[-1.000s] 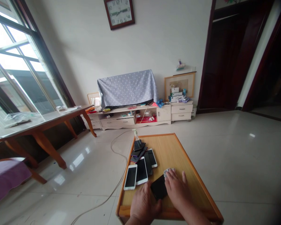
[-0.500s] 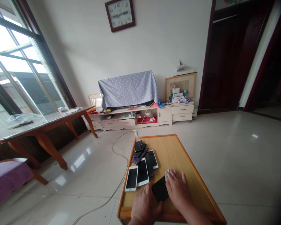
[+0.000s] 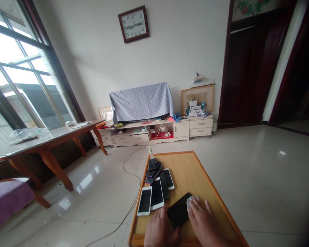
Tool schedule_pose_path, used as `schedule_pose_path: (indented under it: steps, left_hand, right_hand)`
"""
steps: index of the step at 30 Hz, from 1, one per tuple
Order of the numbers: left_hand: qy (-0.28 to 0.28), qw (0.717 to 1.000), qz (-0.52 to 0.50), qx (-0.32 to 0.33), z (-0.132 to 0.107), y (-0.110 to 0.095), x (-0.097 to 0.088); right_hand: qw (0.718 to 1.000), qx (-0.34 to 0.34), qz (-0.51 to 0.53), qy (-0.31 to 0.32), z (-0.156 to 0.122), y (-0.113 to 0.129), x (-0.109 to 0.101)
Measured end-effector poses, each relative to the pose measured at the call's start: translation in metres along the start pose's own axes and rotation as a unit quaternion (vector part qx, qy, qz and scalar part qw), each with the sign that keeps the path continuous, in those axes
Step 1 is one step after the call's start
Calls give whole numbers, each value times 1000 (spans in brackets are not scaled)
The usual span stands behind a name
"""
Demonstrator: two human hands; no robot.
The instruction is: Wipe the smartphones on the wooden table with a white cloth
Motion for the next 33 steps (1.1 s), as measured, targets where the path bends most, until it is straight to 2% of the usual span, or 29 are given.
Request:
schedule_pose_path:
  steps: [2,5,7,13,14,16,19,21,23,26,28,30,33]
  left_hand:
    - [1,1000,1,-5,1,0,0]
    - [16,1000,-1,-8,2,-2,-3]
    - [25,1000,0,-12,2,-3,-4]
    - [10,1000,-6,-4,2,-4,-5]
    - [14,1000,-8,-5,3,-3,-5]
    - [19,1000,-9,-10,4,-2,-5]
    - [30,999,-11,-9,6,2,-3]
    - [34,999,-11,-4,6,3,-2]
    - [26,1000,-10,-3,5,3,-1]
    - [19,1000,-5,-7,3,1,-1]
    - [24,1000,-3,-9,2,-1,-2]
    - [22,1000,-3,-10,2,-1,-4]
    - [36,999,0,-10,3,-1,-8]
  right_hand:
    - [999,-47,-5,-7,-7,2,11]
    - [984,-176,20,1,-21,17,28]
    - [977,-210,40,10,-26,20,30]
    - [998,-60,-5,-18,-14,-17,11]
    - [998,-61,-20,-26,-13,-20,13]
    - [992,-109,-40,-48,-16,-14,22]
    - [970,-224,-33,-88,-26,10,42]
    - [962,-257,-15,-89,-28,22,45]
    - [972,-223,3,-68,-24,20,37]
    - [994,-103,16,-40,-12,1,16]
    - [998,-49,10,-33,-7,-8,8]
    - [998,-60,8,-25,-8,-2,11]
    - [986,-163,34,-12,-18,26,23]
Point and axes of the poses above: each hand's wrist, its own z-axis towards the middle knuckle, its own x-axis out of the palm, y = z × x, the point moved 2 cm from there along z, towards the middle knuckle, and after that the axes turned 1 degree about x, right-handed, at the moved point
